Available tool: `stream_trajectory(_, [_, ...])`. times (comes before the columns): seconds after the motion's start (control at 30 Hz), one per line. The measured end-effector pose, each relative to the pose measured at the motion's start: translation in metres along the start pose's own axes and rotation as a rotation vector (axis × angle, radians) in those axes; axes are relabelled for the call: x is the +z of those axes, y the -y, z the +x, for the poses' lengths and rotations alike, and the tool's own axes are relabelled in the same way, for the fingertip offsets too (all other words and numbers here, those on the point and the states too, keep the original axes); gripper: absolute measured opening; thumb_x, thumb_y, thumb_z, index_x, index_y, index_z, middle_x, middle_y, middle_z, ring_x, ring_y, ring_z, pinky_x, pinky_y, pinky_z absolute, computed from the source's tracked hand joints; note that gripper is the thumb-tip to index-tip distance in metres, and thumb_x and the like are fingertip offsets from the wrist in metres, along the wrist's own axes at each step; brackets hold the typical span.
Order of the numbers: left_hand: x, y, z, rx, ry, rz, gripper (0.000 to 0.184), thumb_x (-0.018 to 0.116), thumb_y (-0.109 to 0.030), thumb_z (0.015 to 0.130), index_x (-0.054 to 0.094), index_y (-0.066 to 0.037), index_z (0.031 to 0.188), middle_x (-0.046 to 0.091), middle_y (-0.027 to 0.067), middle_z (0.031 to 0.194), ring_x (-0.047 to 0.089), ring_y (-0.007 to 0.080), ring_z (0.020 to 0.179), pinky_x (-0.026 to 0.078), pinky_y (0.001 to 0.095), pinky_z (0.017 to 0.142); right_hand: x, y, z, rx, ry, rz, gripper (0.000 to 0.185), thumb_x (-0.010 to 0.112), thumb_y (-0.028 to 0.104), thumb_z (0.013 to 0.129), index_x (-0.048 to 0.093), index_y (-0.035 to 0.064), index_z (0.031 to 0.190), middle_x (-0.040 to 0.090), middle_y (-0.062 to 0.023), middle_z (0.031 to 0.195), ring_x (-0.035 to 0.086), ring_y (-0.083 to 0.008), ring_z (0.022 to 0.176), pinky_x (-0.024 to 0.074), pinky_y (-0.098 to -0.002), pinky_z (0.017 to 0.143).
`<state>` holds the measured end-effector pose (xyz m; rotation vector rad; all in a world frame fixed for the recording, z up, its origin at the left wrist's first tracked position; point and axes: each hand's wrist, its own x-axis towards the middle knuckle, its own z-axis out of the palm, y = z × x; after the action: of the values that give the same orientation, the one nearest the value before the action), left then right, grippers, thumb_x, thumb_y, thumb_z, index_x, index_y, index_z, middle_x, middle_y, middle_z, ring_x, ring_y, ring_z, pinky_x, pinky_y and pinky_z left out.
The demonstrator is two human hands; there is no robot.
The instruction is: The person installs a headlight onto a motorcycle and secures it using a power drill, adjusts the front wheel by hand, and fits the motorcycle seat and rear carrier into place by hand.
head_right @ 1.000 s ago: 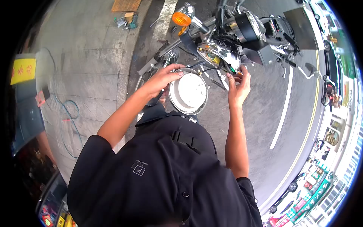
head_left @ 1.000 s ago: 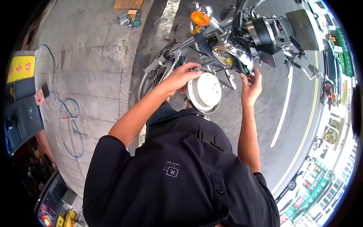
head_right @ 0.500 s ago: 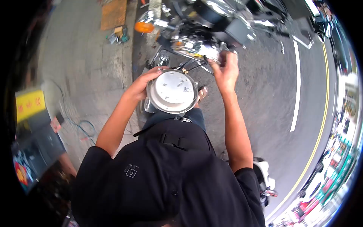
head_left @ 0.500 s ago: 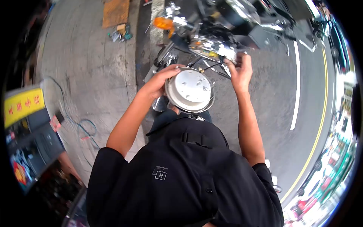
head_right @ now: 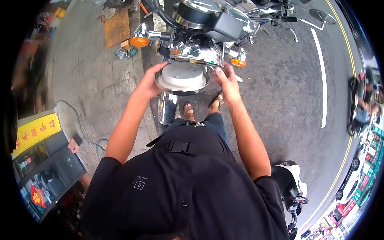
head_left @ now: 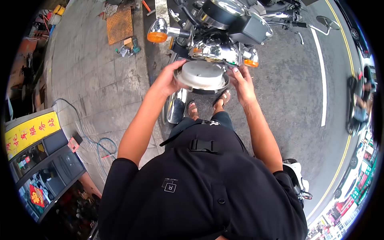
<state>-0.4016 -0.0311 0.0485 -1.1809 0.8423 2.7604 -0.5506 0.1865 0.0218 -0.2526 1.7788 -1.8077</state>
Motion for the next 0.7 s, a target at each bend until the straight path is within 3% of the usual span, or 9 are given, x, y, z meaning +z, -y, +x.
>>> stream_trajectory(0.07, [0.009, 0.002, 0.004, -0.007, -0.023, -0.012, 0.04, 0.064, -0.034, 0.086, 0.056, -0.009, 0.116, 0.057, 0.0119, 0.122, 0.055, 0.0317, 0.111, 0.043, 0.0488, 0.095, 0.014, -0.005, -0.01, 0.217, 0.132, 0.505, 0.045, 0.054, 0.03, 0.097, 0.043, 0.0047, 0.132, 0.054, -0.0109, 0.124, 0.054, -0.0209, 0.114, 0.0476, -0.0381, 0.091])
stream_trajectory(0.1, [0.008, 0.004, 0.012, -0.017, -0.013, -0.022, 0.041, 0.063, -0.036, 0.086, 0.056, -0.01, 0.117, 0.058, 0.0117, 0.121, 0.056, 0.0316, 0.109, 0.044, 0.0479, 0.093, 0.022, -0.005, -0.014, 0.228, 0.098, 0.529, 0.042, 0.051, 0.031, 0.098, 0.043, 0.0056, 0.131, 0.054, -0.0106, 0.127, 0.053, -0.0224, 0.118, 0.0464, -0.0396, 0.094])
stream_trajectory(0.23, [0.004, 0.011, 0.023, 0.003, 0.14, -0.044, 0.044, 0.06, -0.041, 0.087, 0.055, -0.011, 0.118, 0.06, 0.0113, 0.118, 0.058, 0.0317, 0.104, 0.045, 0.0469, 0.087, 0.034, -0.014, -0.009, 0.309, 0.037, 0.672, 0.039, 0.044, 0.033, 0.099, 0.046, 0.0079, 0.129, 0.057, -0.0071, 0.124, 0.057, -0.0204, 0.112, 0.0475, -0.0399, 0.092])
stream_trajectory(0.3, [0.014, 0.018, 0.015, 0.106, 0.044, -0.1, 0.047, 0.053, -0.048, 0.091, 0.054, -0.009, 0.116, 0.066, 0.0133, 0.097, 0.066, 0.0278, 0.066, 0.055, 0.0389, 0.057, 0.033, -0.014, -0.012, 0.341, 0.02, 0.664, 0.039, 0.042, 0.034, 0.1, 0.047, 0.0089, 0.129, 0.058, -0.0058, 0.123, 0.058, -0.0197, 0.11, 0.048, -0.0396, 0.091])
stream_trajectory(0.43, [0.018, 0.022, 0.01, 0.162, 0.136, -0.131, 0.056, 0.051, -0.058, 0.09, 0.052, -0.009, 0.119, 0.066, 0.0127, 0.096, 0.065, 0.0263, 0.061, 0.055, 0.0382, 0.055, 0.037, -0.007, -0.019, 0.343, 0.052, 0.707, 0.038, 0.04, 0.036, 0.1, 0.049, 0.0108, 0.127, 0.06, -0.0043, 0.122, 0.059, -0.0184, 0.108, 0.0485, -0.0368, 0.088])
stream_trajectory(0.5, [0.019, 0.027, 0.004, 0.156, 0.124, -0.118, 0.053, 0.049, -0.059, 0.091, 0.052, -0.017, 0.123, 0.06, 0.0087, 0.122, 0.06, 0.0274, 0.106, 0.051, 0.0413, 0.075, 0.039, -0.004, -0.023, 0.351, 0.037, 0.751, 0.038, 0.039, 0.036, 0.1, 0.052, 0.0112, 0.126, 0.061, -0.004, 0.122, 0.059, -0.0183, 0.108, 0.0484, -0.0355, 0.088])
stream_trajectory(0.57, [0.022, 0.033, -0.002, 0.203, 0.152, -0.097, 0.056, 0.05, -0.059, 0.091, 0.051, -0.014, 0.125, 0.058, 0.009, 0.124, 0.059, 0.0277, 0.111, 0.052, 0.0423, 0.079, 0.041, -0.005, -0.024, 0.361, -0.003, 0.754, 0.037, 0.039, 0.036, 0.1, 0.054, 0.0112, 0.123, 0.062, -0.0029, 0.119, 0.06, -0.017, 0.102, 0.0481, -0.0335, 0.082])
stream_trajectory(0.67, [0.017, 0.048, 0.005, 0.234, 0.092, -0.139, 0.058, 0.049, -0.058, 0.091, 0.05, -0.011, 0.125, 0.058, 0.0105, 0.126, 0.053, 0.0262, 0.119, 0.043, 0.0408, 0.097, 0.035, -0.018, -0.025, 0.419, -0.063, 0.774, 0.034, 0.04, 0.036, 0.1, 0.057, 0.0123, 0.117, 0.065, -0.0008, 0.106, 0.057, -0.0134, 0.082, 0.0421, -0.0278, 0.067])
stream_trajectory(0.7, [0.019, 0.05, 0.006, 0.224, 0.092, -0.136, 0.058, 0.049, -0.058, 0.091, 0.05, -0.011, 0.125, 0.058, 0.0105, 0.126, 0.053, 0.0262, 0.119, 0.043, 0.0408, 0.097, 0.033, -0.021, -0.026, 0.42, -0.073, 0.778, 0.034, 0.04, 0.036, 0.1, 0.057, 0.0123, 0.117, 0.065, -0.0008, 0.106, 0.057, -0.0134, 0.082, 0.0421, -0.0278, 0.067])
